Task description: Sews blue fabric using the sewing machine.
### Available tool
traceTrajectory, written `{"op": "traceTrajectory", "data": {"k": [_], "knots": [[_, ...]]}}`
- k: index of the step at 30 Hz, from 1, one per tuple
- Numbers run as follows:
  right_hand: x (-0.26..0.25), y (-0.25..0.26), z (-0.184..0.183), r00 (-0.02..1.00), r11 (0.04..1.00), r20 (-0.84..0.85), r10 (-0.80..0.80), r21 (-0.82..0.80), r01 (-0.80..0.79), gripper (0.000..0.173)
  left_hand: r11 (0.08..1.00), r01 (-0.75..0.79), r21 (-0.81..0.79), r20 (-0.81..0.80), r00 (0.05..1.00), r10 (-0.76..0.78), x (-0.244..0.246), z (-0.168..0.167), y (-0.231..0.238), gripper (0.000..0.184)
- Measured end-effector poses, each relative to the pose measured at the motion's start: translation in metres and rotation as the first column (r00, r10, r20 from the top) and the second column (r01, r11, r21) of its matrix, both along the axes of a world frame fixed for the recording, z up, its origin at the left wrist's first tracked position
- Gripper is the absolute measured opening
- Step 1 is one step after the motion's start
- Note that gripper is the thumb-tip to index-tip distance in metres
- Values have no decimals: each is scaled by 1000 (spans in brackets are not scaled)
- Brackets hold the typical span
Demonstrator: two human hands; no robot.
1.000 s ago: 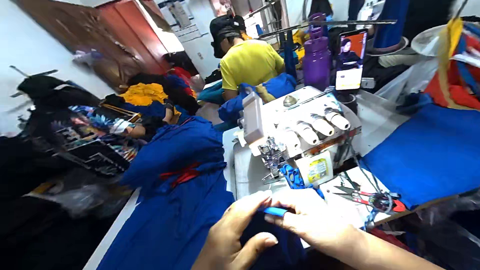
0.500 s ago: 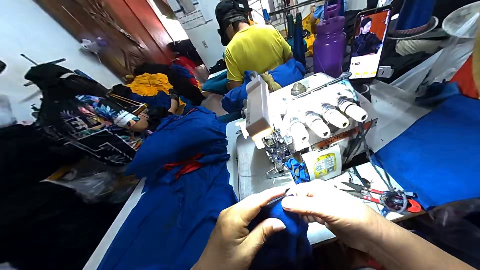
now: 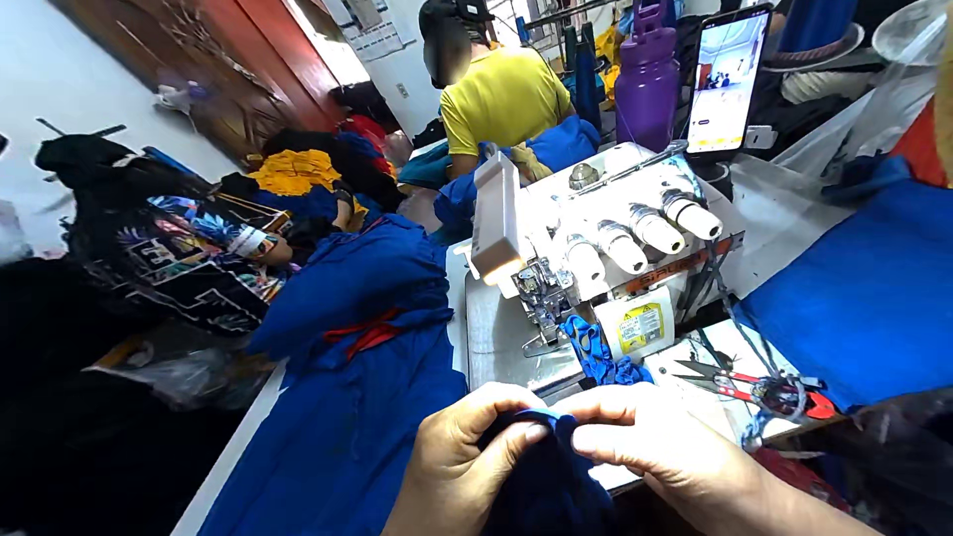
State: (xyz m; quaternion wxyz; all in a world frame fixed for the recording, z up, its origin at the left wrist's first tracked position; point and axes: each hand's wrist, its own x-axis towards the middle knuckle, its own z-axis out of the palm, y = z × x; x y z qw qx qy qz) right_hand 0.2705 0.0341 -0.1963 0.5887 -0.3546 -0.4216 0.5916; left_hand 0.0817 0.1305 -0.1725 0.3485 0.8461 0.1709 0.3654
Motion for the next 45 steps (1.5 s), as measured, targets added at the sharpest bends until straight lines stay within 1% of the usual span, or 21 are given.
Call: {"op": "traceTrajectory", "data": {"k": [3, 6, 9, 11, 13, 15, 17, 19, 21, 22, 23, 25, 27, 28, 30, 33, 36, 41, 45], "knots": [[-4, 1, -1, 986, 993, 128, -103, 74, 95, 13, 1000, 8, -2, -5, 1000, -8, 3, 2, -2, 12], [-6, 3, 1, 936, 967, 270, -225, 181, 180, 14, 999, -19, 37, -8, 1000, 19, 5, 2, -2, 14], [-8, 5, 2, 906, 945, 311, -287, 245, 216, 17, 994, -67, 86, 0, 998, 67, 5, 6, -7, 18], [-8, 7, 2, 908, 943, 302, -290, 251, 217, 21, 985, -48, 166, -4, 999, 50, 4, 5, -6, 26], [-5, 6, 5, 929, 959, 274, -247, 209, 194, 17, 962, -35, 272, -10, 999, 39, 5, 2, -4, 28], [-4, 5, 8, 948, 971, 237, -212, 157, 178, 13, 933, -55, 356, 11, 998, 54, 8, 1, -4, 26], [-5, 3, 10, 974, 983, 145, -173, 83, 162, 13, 899, -49, 434, 16, 999, 47, 11, 1, -4, 23], [-6, 1, 7, 990, 990, 42, -136, 42, 135, 13, 884, -38, 466, 19, 999, 33, 13, 1, -5, 18], [-7, -2, 5, 989, 988, 8, -146, 44, 146, 13, 896, -26, 443, 10, 1000, 24, 11, 4, -8, 13], [-8, -3, 4, 982, 981, 46, -183, 74, 179, 13, 907, -23, 420, -2, 1000, 27, 9, 6, -9, 13], [-8, -3, 3, 962, 965, 121, -245, 126, 230, 12, 922, -15, 387, -16, 1000, 23, 7, 8, -10, 13], [-9, -1, 0, 870, 890, 242, -430, 277, 363, 15, 958, 53, 282, -61, 997, -37, 0, 14, -8, 13], [-9, 5, 0, 798, 818, 249, -550, 352, 454, 15, 971, 146, 188, -109, 986, -127, -8, 27, -9, 12], [-11, 6, 1, 793, 806, 228, -565, 360, 471, 14, 971, 179, 157, -126, 979, -160, -10, 35, -11, 12], [-17, 5, 4, 815, 799, 188, -548, 406, 444, 13, 976, 184, 118, -133, 977, -168, -12, 46, -15, 13], [-30, -1, 10, 854, 793, 139, -500, 469, 388, 14, 992, 75, 102, -100, 993, -65, -5, 46, -18, 13], [-35, -4, 13, 855, 790, 121, -505, 465, 401, 13, 996, -14, 85, -56, 998, 18, -1, 42, -15, 12], [-38, -3, 11, 857, 788, 117, -502, 469, 397, 13, 998, -23, 54, -20, 1000, 24, -2, 38, -12, 10], [-38, 0, 9, 852, 762, 119, -511, 521, 384, 14, 996, -55, 69, -28, 998, 57, -2, 39, -12, 9]]}}
